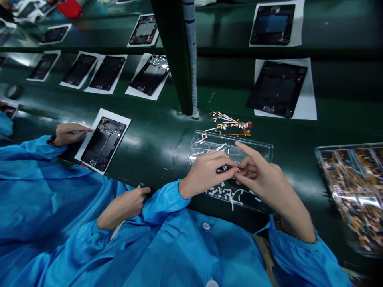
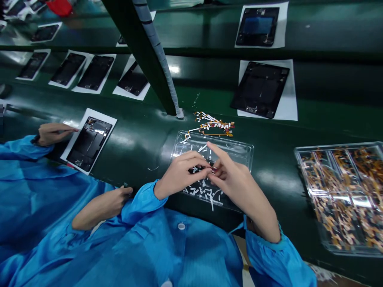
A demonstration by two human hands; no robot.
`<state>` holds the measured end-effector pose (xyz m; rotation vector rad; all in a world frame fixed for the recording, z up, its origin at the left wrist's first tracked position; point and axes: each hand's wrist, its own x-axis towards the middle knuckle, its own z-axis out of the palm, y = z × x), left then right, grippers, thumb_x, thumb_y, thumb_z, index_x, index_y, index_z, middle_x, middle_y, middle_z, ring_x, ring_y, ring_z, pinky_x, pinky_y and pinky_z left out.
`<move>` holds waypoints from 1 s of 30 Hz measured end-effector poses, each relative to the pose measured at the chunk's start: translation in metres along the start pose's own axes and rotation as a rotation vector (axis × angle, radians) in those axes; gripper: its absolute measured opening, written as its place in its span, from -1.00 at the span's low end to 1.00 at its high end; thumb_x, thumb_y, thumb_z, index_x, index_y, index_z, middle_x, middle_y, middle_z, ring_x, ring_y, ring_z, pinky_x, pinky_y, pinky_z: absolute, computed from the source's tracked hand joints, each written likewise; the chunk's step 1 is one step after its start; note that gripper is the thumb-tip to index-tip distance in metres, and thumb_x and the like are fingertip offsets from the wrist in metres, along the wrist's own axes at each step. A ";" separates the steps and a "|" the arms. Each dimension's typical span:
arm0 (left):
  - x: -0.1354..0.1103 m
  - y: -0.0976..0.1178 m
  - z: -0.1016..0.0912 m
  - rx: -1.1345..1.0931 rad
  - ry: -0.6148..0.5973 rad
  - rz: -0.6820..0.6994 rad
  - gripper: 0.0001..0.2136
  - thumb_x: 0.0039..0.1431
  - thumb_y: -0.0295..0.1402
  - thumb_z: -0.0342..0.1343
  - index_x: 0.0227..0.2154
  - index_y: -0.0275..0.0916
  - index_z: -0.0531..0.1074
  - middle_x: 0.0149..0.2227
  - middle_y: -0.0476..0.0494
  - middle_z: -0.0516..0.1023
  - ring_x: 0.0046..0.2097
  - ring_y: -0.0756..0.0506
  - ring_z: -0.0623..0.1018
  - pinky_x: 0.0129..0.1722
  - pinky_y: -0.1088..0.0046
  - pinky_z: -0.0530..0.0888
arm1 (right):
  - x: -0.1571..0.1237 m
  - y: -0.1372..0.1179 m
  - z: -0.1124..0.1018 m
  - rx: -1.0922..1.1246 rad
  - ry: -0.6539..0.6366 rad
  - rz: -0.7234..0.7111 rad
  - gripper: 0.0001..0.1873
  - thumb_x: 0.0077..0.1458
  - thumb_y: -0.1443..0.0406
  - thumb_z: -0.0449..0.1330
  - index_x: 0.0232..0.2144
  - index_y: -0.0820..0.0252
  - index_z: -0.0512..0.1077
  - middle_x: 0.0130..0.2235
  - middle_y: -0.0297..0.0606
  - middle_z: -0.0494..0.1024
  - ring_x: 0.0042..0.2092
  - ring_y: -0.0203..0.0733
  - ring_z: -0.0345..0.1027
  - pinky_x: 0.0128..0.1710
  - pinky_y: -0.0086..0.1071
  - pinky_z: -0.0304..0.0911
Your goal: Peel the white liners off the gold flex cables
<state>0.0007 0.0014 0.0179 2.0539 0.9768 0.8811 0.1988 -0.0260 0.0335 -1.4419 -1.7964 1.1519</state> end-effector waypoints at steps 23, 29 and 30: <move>-0.004 -0.017 -0.002 0.104 -0.013 0.054 -0.94 0.32 -0.40 0.20 -0.20 -0.22 0.54 -0.21 -0.06 0.62 -0.22 -0.04 0.60 -0.19 0.46 0.49 | -0.003 0.007 0.008 -0.140 0.247 -0.194 -0.76 0.35 0.22 0.17 -0.01 0.16 0.49 -0.18 -0.30 0.60 -0.19 -0.33 0.51 -0.14 -0.40 0.46; -0.004 -0.017 -0.002 0.161 0.002 0.051 -0.94 0.33 -0.39 0.18 -0.22 -0.23 0.54 -0.22 -0.06 0.62 -0.21 -0.05 0.61 -0.17 0.45 0.49 | -0.002 0.004 0.010 -0.235 0.184 -0.200 -0.84 0.36 0.25 0.13 -0.14 0.17 0.48 -0.21 -0.29 0.56 -0.21 -0.32 0.47 -0.19 -0.41 0.39; -0.004 -0.017 -0.002 0.155 0.003 0.050 -0.94 0.33 -0.39 0.18 -0.23 -0.24 0.54 -0.23 -0.06 0.62 -0.23 -0.05 0.61 -0.18 0.46 0.48 | -0.002 0.004 0.011 -0.263 0.181 -0.202 -0.85 0.36 0.27 0.12 -0.13 0.17 0.47 -0.20 -0.29 0.56 -0.20 -0.32 0.48 -0.19 -0.42 0.39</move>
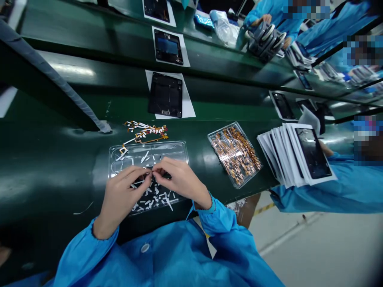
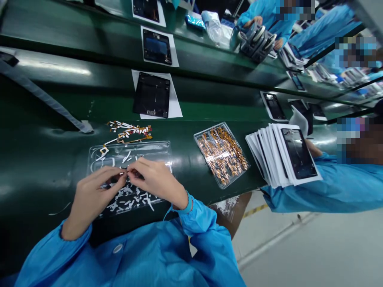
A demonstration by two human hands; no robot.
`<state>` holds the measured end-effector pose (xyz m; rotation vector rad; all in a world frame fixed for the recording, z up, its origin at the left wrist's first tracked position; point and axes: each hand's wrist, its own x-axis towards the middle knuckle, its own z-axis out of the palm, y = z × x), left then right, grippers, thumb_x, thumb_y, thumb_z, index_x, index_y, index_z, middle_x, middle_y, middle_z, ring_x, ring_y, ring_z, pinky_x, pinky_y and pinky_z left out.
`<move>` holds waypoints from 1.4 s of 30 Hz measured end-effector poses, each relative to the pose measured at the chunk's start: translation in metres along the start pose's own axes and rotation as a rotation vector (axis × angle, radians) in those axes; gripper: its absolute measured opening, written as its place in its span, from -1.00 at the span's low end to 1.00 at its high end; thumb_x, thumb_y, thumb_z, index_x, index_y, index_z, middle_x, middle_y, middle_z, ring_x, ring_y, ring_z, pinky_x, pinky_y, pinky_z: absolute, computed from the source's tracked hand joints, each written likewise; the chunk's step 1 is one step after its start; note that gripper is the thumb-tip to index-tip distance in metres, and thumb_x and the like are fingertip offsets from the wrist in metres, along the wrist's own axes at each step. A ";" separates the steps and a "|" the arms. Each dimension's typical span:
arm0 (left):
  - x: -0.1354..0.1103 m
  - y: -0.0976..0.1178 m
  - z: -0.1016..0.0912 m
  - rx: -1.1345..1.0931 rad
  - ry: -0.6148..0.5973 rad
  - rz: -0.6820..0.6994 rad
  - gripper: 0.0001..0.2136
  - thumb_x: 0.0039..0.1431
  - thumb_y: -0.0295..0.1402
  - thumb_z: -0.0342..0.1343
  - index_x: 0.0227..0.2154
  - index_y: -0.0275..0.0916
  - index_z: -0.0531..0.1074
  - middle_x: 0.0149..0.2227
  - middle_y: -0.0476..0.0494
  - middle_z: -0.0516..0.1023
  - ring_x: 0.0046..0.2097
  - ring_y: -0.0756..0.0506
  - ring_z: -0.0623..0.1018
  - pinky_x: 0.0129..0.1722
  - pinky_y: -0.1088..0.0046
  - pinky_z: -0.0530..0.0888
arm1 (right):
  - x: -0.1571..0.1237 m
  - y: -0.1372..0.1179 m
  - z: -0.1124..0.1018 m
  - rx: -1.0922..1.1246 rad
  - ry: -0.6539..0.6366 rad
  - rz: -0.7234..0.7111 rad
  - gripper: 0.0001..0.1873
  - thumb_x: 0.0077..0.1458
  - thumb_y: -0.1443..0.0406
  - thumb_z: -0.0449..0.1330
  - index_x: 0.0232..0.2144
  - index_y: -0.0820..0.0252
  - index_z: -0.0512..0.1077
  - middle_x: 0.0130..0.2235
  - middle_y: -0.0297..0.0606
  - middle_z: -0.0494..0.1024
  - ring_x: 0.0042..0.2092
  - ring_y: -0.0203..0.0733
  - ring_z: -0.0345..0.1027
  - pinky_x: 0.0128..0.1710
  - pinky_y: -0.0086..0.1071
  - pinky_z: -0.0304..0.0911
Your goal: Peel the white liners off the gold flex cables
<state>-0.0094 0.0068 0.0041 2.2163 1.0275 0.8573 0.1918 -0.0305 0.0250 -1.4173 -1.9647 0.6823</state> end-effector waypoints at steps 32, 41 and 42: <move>0.005 -0.011 -0.004 -0.541 -0.092 -0.603 -0.72 0.40 -0.24 0.05 -0.23 -0.21 0.65 -0.50 0.01 0.53 -0.47 0.03 0.42 -0.45 0.46 0.32 | 0.004 -0.004 0.020 -0.285 0.061 -0.097 -0.91 0.30 0.36 0.12 -0.31 0.13 0.37 -0.39 -0.33 0.51 -0.41 -0.30 0.40 -0.39 -0.39 0.26; 0.004 -0.010 -0.007 -0.561 -0.107 -0.482 -0.77 0.40 -0.28 0.10 -0.32 -0.20 0.61 -0.27 -0.07 0.57 -0.15 -0.06 0.55 -0.12 0.41 0.47 | 0.005 0.000 0.025 -0.596 0.103 -0.283 -0.75 0.29 0.35 0.19 0.02 0.20 0.43 -0.12 -0.14 0.62 -0.25 -0.16 0.45 -0.27 -0.26 0.25; 0.003 -0.011 -0.004 -0.577 -0.102 -0.485 -0.76 0.39 -0.26 0.10 -0.33 -0.21 0.60 -0.28 -0.07 0.56 -0.17 -0.05 0.54 -0.13 0.40 0.46 | 0.005 0.000 0.026 -0.605 0.107 -0.295 -0.74 0.29 0.35 0.19 0.02 0.20 0.42 -0.12 -0.13 0.62 -0.25 -0.16 0.45 -0.27 -0.26 0.24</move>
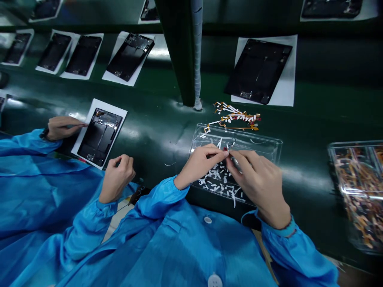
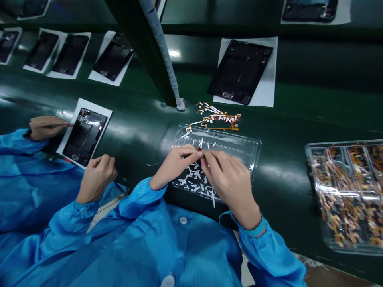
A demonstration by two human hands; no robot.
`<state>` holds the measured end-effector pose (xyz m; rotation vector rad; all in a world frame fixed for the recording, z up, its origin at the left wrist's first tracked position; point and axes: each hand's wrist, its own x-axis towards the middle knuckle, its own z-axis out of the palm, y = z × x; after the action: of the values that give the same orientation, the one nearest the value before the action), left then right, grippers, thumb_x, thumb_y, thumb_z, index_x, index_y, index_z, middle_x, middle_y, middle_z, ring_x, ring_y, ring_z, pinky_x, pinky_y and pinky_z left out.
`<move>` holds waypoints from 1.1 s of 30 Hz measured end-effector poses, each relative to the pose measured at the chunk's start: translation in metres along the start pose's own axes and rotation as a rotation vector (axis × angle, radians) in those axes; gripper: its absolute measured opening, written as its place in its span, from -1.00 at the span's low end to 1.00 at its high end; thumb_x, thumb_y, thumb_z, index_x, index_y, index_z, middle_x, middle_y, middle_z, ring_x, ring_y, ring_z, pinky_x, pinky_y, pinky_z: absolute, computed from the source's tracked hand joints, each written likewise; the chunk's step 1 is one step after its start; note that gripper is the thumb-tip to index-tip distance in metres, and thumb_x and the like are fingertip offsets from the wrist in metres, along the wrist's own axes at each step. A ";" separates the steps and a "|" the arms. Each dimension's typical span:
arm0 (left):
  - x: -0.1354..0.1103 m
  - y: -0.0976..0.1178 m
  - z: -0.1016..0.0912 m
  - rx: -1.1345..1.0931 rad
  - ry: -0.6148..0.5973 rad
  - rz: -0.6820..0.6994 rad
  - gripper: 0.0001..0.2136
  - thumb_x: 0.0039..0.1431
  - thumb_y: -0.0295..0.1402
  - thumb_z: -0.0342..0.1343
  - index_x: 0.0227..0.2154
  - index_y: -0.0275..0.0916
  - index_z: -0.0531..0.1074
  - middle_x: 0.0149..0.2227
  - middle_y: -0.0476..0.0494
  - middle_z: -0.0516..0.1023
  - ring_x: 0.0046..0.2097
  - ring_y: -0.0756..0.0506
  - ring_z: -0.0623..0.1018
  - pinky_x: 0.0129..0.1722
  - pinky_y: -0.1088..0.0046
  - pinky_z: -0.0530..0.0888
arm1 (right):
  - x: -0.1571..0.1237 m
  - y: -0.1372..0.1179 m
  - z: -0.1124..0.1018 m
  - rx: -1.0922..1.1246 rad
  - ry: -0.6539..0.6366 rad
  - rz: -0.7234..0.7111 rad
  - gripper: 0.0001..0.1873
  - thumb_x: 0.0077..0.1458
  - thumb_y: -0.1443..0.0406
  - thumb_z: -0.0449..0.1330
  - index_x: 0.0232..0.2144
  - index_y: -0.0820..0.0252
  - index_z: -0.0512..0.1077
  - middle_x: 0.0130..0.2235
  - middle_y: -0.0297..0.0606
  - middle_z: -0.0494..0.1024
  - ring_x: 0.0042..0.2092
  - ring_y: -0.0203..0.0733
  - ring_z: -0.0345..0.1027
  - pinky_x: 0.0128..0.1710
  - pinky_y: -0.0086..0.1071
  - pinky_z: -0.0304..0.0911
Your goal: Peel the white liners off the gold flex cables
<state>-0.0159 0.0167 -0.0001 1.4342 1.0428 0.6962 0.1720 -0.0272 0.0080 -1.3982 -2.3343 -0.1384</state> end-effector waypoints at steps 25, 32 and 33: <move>-0.016 0.002 -0.062 0.254 0.237 0.061 -0.83 0.29 -0.28 0.20 -0.35 -0.24 0.60 -0.21 -0.08 0.60 -0.20 -0.03 0.55 -0.29 0.46 0.45 | -0.003 0.023 -0.021 0.352 -0.220 0.003 -0.67 0.32 0.25 0.12 -0.52 0.13 0.26 -0.58 -0.43 0.31 -0.56 -0.36 0.21 -0.51 -0.36 0.05; -0.019 -0.060 -0.161 0.598 0.613 -0.101 -0.68 0.44 -0.21 -0.04 -0.12 -0.37 0.51 -0.44 0.08 0.47 -0.44 0.10 0.38 -0.47 0.56 0.32 | 0.054 0.085 0.005 0.193 -0.300 0.054 -0.73 0.38 0.19 0.07 -0.15 0.21 0.51 -0.17 -0.11 0.59 -0.28 -0.19 0.40 -0.35 -0.30 0.12; -0.022 -0.064 -0.167 0.646 0.627 -0.092 -0.66 0.44 -0.18 -0.02 -0.15 -0.38 0.50 -0.44 0.06 0.47 -0.43 0.08 0.39 -0.45 0.54 0.35 | 0.063 0.092 0.013 0.172 -0.324 0.050 -0.73 0.37 0.20 0.09 -0.16 0.23 0.53 -0.15 -0.08 0.58 -0.29 -0.19 0.38 -0.38 -0.29 0.08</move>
<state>-0.1858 0.0672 -0.0341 1.7325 1.9401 0.8036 0.2215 0.0732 0.0093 -1.4812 -2.4911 0.3191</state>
